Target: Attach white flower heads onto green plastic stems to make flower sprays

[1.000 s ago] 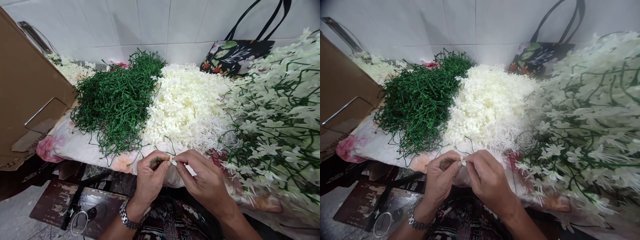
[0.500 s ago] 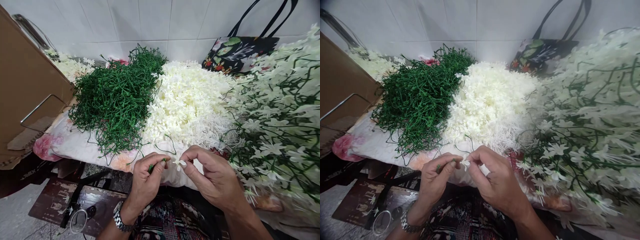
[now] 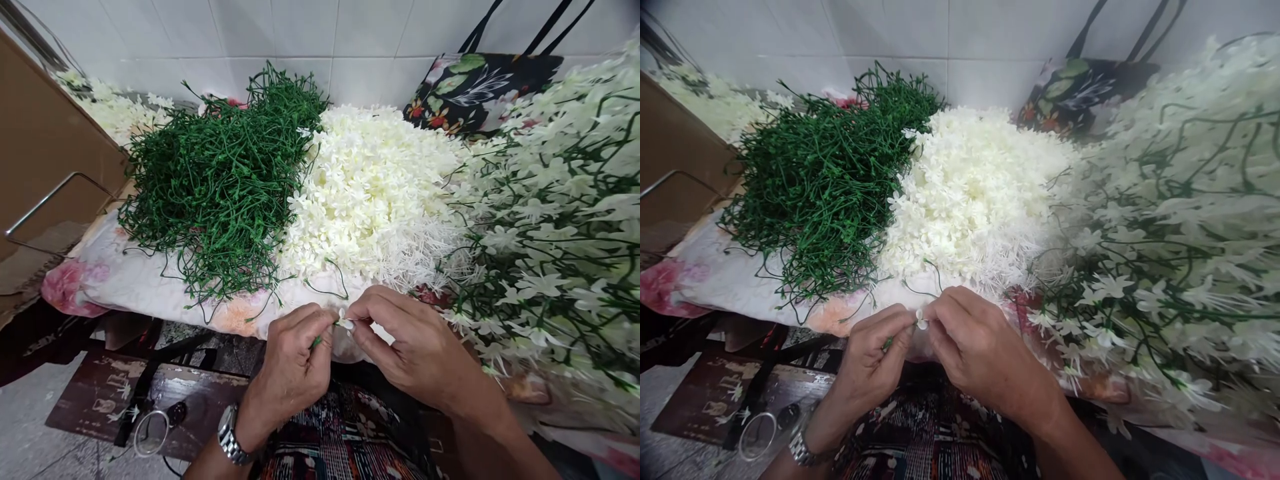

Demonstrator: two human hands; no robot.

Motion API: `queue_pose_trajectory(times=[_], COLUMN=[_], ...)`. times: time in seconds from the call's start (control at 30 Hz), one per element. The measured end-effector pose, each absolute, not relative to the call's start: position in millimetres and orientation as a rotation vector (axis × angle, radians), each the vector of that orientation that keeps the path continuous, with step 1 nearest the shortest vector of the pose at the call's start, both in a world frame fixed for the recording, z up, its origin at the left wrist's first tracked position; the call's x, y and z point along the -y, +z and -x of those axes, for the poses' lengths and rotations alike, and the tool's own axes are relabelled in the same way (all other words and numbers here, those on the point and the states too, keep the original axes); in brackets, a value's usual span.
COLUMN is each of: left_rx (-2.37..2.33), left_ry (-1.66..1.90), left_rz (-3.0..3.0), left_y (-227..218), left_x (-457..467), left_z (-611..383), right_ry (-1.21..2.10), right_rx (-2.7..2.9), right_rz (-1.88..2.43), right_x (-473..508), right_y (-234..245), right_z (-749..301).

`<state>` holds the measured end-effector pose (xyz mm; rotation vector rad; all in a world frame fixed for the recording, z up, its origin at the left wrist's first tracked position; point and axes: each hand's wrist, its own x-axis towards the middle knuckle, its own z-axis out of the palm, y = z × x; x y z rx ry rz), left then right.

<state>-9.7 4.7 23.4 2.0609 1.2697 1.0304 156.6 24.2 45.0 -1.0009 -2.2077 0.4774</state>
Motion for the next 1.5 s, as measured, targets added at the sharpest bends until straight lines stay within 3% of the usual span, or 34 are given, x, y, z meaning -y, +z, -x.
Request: queue_pose_trajectory(times=[0.47,1.5], left_rx=[-1.300,-1.449], left_ry=[1.036,1.025], left_rz=[-2.105,-2.200], left_y=[9,4], left_x=[-11,-10], left_z=[8,-1], right_ry=[0.524,0.435], right_rx=[2.049,2.058], right_rz=[1.014,0.974], right_x=[-22,-21], right_y=[11,0], right_z=[-151,-144])
